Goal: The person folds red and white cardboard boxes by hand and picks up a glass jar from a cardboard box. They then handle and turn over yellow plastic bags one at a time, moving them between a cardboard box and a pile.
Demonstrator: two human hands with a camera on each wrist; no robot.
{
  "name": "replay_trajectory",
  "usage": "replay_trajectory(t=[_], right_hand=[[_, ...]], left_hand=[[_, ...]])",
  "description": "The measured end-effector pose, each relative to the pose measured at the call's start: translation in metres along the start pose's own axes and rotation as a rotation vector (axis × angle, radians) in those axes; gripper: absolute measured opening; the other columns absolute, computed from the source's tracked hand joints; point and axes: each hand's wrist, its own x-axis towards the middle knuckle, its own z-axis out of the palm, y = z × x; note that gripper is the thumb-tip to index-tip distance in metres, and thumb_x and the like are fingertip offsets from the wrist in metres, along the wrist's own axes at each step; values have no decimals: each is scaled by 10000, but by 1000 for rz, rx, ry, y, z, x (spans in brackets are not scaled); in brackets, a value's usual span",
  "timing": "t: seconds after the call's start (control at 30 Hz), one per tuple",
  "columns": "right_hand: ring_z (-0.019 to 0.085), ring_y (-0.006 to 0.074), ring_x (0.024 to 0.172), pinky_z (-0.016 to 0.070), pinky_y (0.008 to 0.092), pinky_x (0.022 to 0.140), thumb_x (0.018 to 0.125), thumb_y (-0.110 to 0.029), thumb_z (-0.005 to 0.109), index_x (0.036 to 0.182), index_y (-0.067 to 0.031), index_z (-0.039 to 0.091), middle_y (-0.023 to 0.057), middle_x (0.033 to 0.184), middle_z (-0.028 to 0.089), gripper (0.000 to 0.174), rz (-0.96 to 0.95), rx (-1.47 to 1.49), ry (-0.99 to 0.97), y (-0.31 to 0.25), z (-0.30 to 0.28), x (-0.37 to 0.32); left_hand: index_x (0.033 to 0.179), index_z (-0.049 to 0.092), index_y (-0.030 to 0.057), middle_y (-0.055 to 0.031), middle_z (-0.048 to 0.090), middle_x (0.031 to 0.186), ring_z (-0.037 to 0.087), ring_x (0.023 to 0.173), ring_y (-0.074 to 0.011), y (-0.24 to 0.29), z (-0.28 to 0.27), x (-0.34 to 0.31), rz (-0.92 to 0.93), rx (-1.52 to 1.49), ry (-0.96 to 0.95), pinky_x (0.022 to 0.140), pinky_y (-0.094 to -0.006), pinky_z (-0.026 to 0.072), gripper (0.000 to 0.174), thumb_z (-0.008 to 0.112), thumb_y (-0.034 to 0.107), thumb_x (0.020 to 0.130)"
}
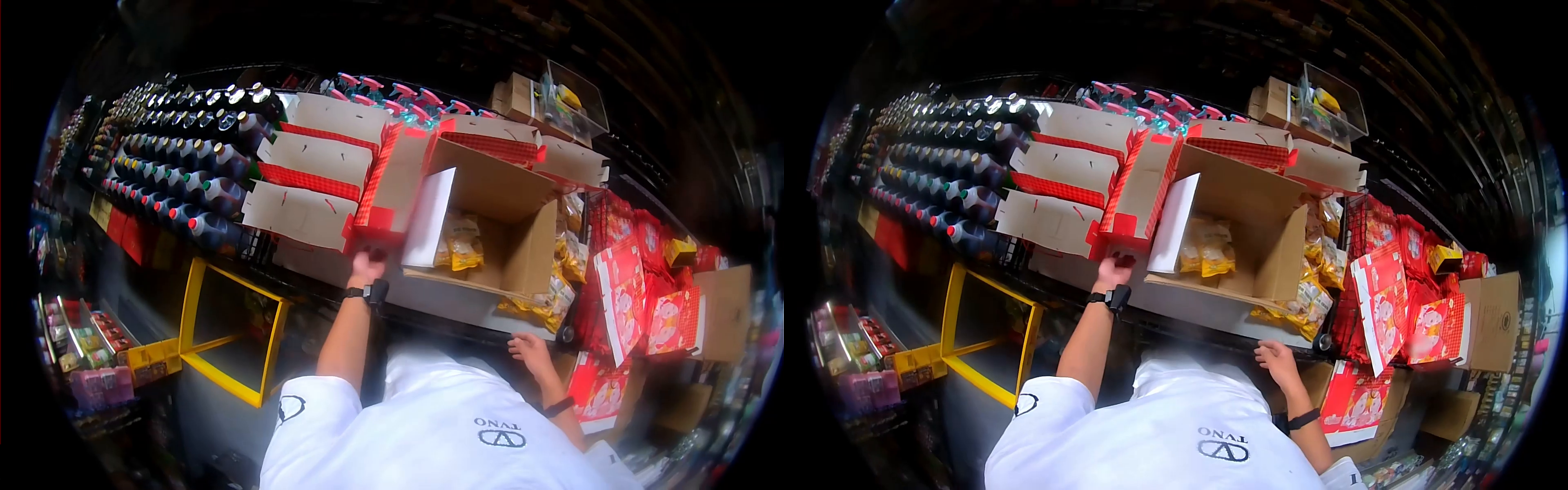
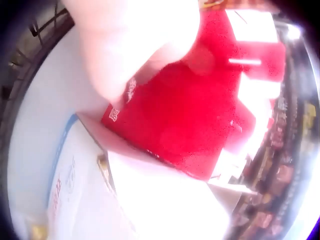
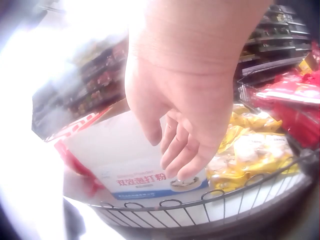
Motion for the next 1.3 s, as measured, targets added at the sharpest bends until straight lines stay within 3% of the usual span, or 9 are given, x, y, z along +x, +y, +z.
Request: replay_trajectory(t=[0.2, 0.3, 0.37, 0.57, 0.77, 0.93, 1.0, 1.2, 1.3], right_hand=[[686, 202, 925, 555, 313, 781, 1000, -176, 581, 1256, 24, 602, 142, 1098, 709, 325, -25, 50, 29, 9, -16, -5], [685, 211, 955, 560, 320, 816, 1003, -165, 561, 1260, 22, 600, 153, 1115, 700, 320, -25, 74, 50, 19, -29, -7], [688, 206, 959, 558, 318, 813, 1004, -183, 570, 1259, 22, 604, 145, 1110, 702, 329, -39, 83, 66, 31, -42, -7], [675, 146, 823, 544, 289, 715, 986, -200, 601, 1140, 4, 661, 72, 930, 705, 263, -194, 152, 290, 68, -115, 3], [671, 142, 764, 538, 285, 671, 950, -94, 591, 1086, 16, 660, 75, 875, 709, 188, -326, 439, 677, 95, -234, -4], [696, 305, 942, 533, 390, 839, 931, -124, 612, 1105, 3, 653, 162, 963, 714, 220, -138, -34, 1340, 143, -391, -7], [669, 362, 953, 526, 426, 844, 888, -76, 617, 1119, 4, 634, 237, 1018, 669, 245, -411, -246, 1561, 165, -466, -13], [426, 433, 1336, 342, 477, 1145, 875, -71, 632, 1391, 71, 439, 262, 1394, 512, 569, -249, -810, 1773, 132, -620, -63], [563, 420, 1181, 448, 515, 1032, 872, -124, 572, 1409, 14, 472, 253, 1288, 582, 564, -16, -820, 1682, 128, -667, -64]], left_hand=[[1321, 500, 29, -201, 556, 1278, 540, 1177, -400, -16, 52, -24, 79, 194, -98, 1076, -603, 433, 389, 390, 62, 949], [1141, 626, 0, -162, 652, 1113, 592, 1091, -280, 0, -6, 35, 142, 559, -539, 971, -398, 485, 277, 495, 98, 918], [1069, 634, -24, -138, 655, 1033, 601, 1016, -269, 3, 0, -16, -44, 408, -437, 932, -369, 485, 206, 565, 97, 917], [1334, 509, 64, -77, 554, 1327, 583, 1172, -234, -34, -3, -131, 516, 933, -151, 979, -390, 482, 346, 494, 214, 1023], [1268, 531, -21, -122, 581, 1228, 573, 1151, -246, -81, -24, -189, 938, 1282, -207, 986, -329, 468, 288, 493, 35, 988], [1241, 549, -40, -156, 586, 1223, 569, 1145, -266, -143, 7, -256, 1061, 1680, -396, 987, -352, 460, 288, 483, 15, 966], [1225, 569, -23, -174, 574, 1237, 576, 1137, -305, -167, 17, -271, 1102, 1844, -531, 982, -352, 462, 276, 489, -8, 961], [1217, 597, 38, -177, 551, 1265, 578, 1148, -360, -255, 53, -345, 1086, 2176, -779, 942, -373, 495, 298, 526, -35, 937], [1205, 607, 67, -175, 569, 1264, 589, 1136, -381, -281, 49, -353, 1248, 2212, -935, 921, -398, 515, 286, 559, -6, 933]])
